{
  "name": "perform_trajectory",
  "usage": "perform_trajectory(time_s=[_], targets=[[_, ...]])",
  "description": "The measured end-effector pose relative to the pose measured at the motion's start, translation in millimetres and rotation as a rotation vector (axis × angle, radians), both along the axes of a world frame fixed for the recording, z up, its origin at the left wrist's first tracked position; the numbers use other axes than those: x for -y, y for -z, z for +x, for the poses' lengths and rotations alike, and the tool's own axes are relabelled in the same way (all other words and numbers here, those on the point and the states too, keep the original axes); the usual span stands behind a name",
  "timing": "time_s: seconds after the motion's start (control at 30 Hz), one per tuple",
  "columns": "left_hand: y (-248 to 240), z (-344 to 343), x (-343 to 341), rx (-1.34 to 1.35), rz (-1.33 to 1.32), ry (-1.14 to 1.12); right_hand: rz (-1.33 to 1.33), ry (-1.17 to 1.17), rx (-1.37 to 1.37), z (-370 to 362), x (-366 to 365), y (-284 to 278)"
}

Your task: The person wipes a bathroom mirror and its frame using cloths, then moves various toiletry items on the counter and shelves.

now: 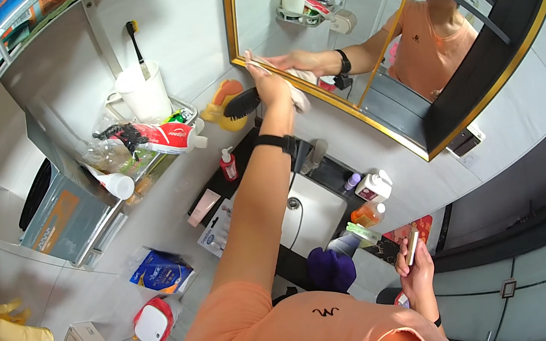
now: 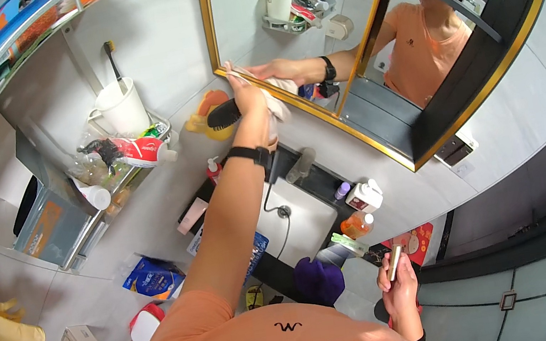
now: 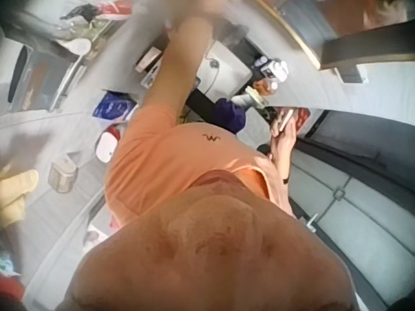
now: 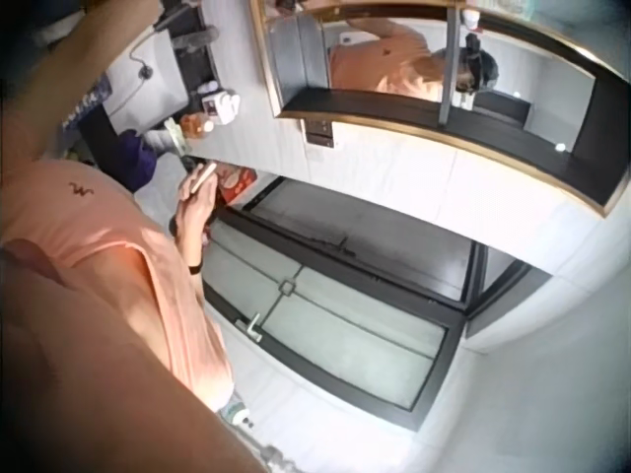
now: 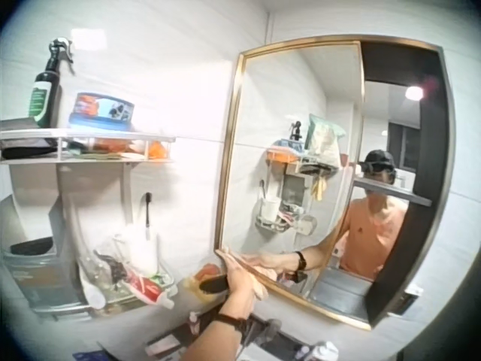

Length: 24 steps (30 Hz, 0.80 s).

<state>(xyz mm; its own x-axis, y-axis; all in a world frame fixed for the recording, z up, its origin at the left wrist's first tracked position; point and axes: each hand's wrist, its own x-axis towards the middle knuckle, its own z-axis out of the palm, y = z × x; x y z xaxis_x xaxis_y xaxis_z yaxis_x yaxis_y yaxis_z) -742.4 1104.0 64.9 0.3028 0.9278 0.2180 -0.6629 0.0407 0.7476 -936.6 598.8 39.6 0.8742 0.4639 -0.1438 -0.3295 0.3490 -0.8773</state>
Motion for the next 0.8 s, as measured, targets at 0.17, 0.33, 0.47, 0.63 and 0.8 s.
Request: perform_trajectory(time_s=[0.17, 0.33, 0.47, 0.63, 0.8], targets=[[-21.4, -7.3, -1.8, 0.068, -0.232, 0.159, -0.003, -0.031, 0.030, 4.0, -5.9, 0.5], [-23.5, -9.1, 7.8, 0.119, -0.195, 0.105, -0.014, -0.010, 0.045, 2.2, -10.5, -4.5], [-8.0, -7.0, -16.1, 0.221, -0.196, 0.106, -0.015, -0.031, 0.048, 1.4, -15.9, -10.3], [-1.8, 2.0, -1.9, 0.132, -0.103, 0.141, -0.025, -0.016, 0.021, 1.5, -12.0, -2.0], [-5.4, 16.7, -36.6, 0.355, -0.190, -0.042, -0.020, -0.033, 0.077, 3.4, -16.8, -10.1]])
